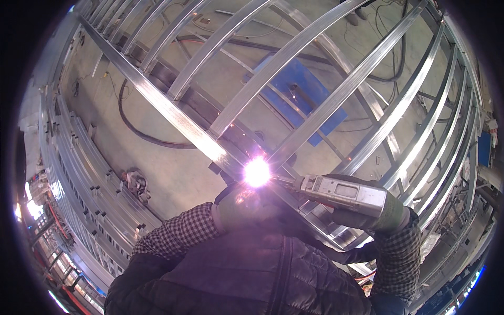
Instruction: The person welds a long metal frame using a handheld welding torch, moving steadily along the seam while sparks are visible. After finishing, the person sets the torch down and flips the frame over with another worker.
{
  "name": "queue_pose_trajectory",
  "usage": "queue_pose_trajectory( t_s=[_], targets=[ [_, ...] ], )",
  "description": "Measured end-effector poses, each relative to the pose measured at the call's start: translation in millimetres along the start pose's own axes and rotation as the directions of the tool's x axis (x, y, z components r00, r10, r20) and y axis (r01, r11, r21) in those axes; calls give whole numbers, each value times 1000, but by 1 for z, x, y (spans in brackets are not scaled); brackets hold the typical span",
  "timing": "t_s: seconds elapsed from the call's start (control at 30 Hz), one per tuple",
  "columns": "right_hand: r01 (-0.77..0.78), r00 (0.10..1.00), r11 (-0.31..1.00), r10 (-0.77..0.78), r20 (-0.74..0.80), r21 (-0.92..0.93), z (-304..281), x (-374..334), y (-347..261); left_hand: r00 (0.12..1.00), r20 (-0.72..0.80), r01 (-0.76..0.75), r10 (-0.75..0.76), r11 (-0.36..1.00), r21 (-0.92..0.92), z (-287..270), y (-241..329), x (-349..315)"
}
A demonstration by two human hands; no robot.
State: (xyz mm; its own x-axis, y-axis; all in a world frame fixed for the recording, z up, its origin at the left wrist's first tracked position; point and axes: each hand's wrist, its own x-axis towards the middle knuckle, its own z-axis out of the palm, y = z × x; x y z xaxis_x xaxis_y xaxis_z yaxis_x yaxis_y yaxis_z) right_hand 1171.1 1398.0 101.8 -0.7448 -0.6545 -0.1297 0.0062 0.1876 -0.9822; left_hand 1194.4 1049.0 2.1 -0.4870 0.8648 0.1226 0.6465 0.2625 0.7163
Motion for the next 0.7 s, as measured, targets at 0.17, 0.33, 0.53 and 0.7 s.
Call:
queue_pose_trajectory(
  t_s=[0.17, 0.33, 0.53, 0.7],
  targets=[
    [-94, 996, 988, 94, 5, 119, 0, -5, 4, 994, 100, 69, -48, 972, -222, -3, -1, 0],
    [-72, 997, 984, 73, 0, 161, 1, -5, 4, 998, 54, 28, -20, 987, -158, -1, -1, 2],
    [-30, 1000, 999, 30, -8, 34, 0, -2, 0, 994, 100, 54, -47, 996, -71, 2, 1, 1],
    [-17, 1000, 1000, 17, -5, -7, -1, -4, -1, 1000, 8, 4, -3, 987, -161, 0, -1, 3]
  ],
)
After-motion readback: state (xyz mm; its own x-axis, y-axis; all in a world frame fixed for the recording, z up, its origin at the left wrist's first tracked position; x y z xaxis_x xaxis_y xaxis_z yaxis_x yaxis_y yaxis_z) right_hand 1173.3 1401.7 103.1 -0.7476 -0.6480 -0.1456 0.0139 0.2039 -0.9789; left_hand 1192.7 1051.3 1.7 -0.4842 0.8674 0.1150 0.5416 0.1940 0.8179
